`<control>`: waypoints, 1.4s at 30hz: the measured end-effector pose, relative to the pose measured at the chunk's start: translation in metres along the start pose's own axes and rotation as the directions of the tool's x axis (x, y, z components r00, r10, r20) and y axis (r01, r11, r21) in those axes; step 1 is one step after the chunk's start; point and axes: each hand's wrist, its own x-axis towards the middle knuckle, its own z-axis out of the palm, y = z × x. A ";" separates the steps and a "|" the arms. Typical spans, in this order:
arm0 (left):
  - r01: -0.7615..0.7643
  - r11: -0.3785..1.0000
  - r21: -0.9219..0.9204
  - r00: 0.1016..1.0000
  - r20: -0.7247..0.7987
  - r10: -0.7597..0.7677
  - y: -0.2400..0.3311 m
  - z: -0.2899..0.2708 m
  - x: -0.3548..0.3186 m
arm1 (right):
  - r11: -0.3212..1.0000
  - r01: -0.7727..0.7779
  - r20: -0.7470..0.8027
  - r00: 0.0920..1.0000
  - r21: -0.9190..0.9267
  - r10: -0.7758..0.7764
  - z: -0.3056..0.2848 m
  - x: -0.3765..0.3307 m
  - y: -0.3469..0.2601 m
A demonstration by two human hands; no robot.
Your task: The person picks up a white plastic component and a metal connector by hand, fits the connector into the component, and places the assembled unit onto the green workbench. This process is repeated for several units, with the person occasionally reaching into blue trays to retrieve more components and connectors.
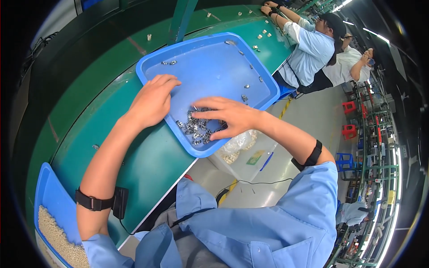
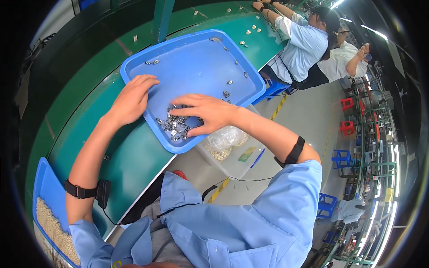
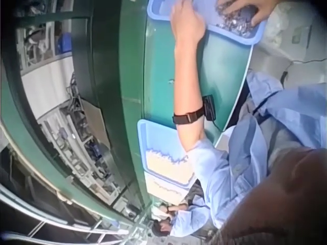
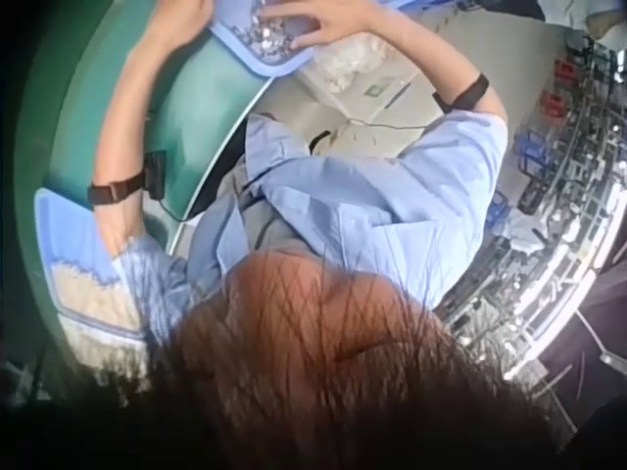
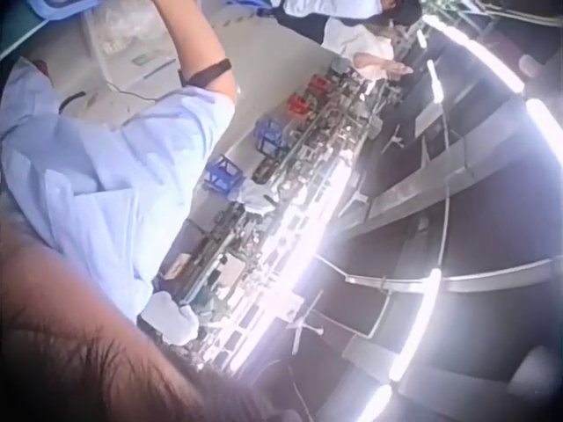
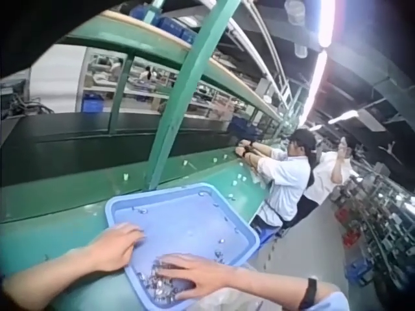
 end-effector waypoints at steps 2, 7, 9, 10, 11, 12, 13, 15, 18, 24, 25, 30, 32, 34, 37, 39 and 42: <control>-0.022 0.999 -0.038 1.000 0.004 0.022 0.002 -0.004 -0.007 | 0.999 0.027 0.009 1.000 -0.027 -0.026 -0.002 0.005 0.007; -0.012 0.997 -0.083 1.000 -0.029 0.009 0.012 -0.024 -0.032 | 0.913 0.379 0.161 0.921 -0.150 -0.356 0.008 0.042 0.024; -0.022 0.999 -0.046 0.998 -0.060 0.020 0.021 -0.039 -0.048 | 0.876 0.438 0.222 0.892 -0.203 -0.395 0.008 0.048 0.028; -0.035 0.999 -0.027 0.997 -0.075 0.033 0.026 -0.046 -0.054 | 0.871 0.445 0.232 0.887 -0.207 -0.398 0.010 0.049 0.029; -0.034 0.999 -0.026 0.996 -0.086 0.032 0.031 -0.055 -0.061 | 0.857 0.455 0.200 0.888 -0.241 -0.414 0.016 0.052 0.029; -0.027 0.999 -0.025 0.996 -0.090 0.025 0.035 -0.063 -0.070 | 0.848 0.453 0.163 0.891 -0.275 -0.423 0.024 0.050 0.027; -0.020 1.000 -0.022 0.995 -0.094 0.018 0.039 -0.071 -0.080 | 0.838 0.450 0.125 0.892 -0.309 -0.433 0.027 0.049 0.026; -0.010 1.000 -0.028 0.995 -0.096 0.007 0.050 -0.085 -0.095 | 0.857 0.376 0.121 0.926 -0.352 -0.357 0.028 0.044 0.027; 0.001 1.000 -0.012 0.994 -0.109 -0.002 0.063 -0.101 -0.121 | 0.876 0.218 0.092 0.976 -0.431 -0.197 0.026 0.037 0.028; 0.139 0.990 0.011 0.977 -0.162 -0.136 0.100 -0.140 -0.188 | 0.972 0.086 -0.215 0.967 -0.218 -0.134 0.005 0.068 0.055; 0.182 0.983 0.014 0.967 -0.184 -0.176 0.105 -0.146 -0.204 | 0.973 0.110 -0.212 0.965 -0.204 -0.153 -0.004 0.082 0.050; 0.304 0.953 -0.012 0.931 -0.208 -0.299 0.118 -0.166 -0.254 | 0.988 0.145 -0.413 0.897 -0.060 -0.157 -0.006 0.188 -0.023; 0.346 0.938 -0.005 0.908 -0.249 -0.336 0.124 -0.165 -0.277 | 0.981 0.190 -0.425 0.885 -0.049 -0.192 0.019 0.218 -0.052; 0.349 0.937 -0.008 0.883 -0.333 -0.331 0.128 -0.164 -0.296 | 0.988 0.137 -0.172 0.974 -0.076 -0.149 0.051 0.249 -0.088; 0.394 0.919 -0.032 0.846 -0.379 -0.376 0.147 -0.163 -0.333 | 0.978 0.139 -0.121 0.980 -0.155 -0.159 0.082 0.261 -0.120; 0.405 0.912 -0.058 0.822 -0.413 -0.392 0.146 -0.160 -0.354 | 0.968 0.138 -0.085 0.984 -0.212 -0.159 0.093 0.265 -0.128; 0.466 0.883 -0.058 0.762 -0.481 -0.433 0.157 -0.159 -0.391 | 0.995 0.100 -0.209 0.973 -0.003 -0.098 0.089 0.256 -0.128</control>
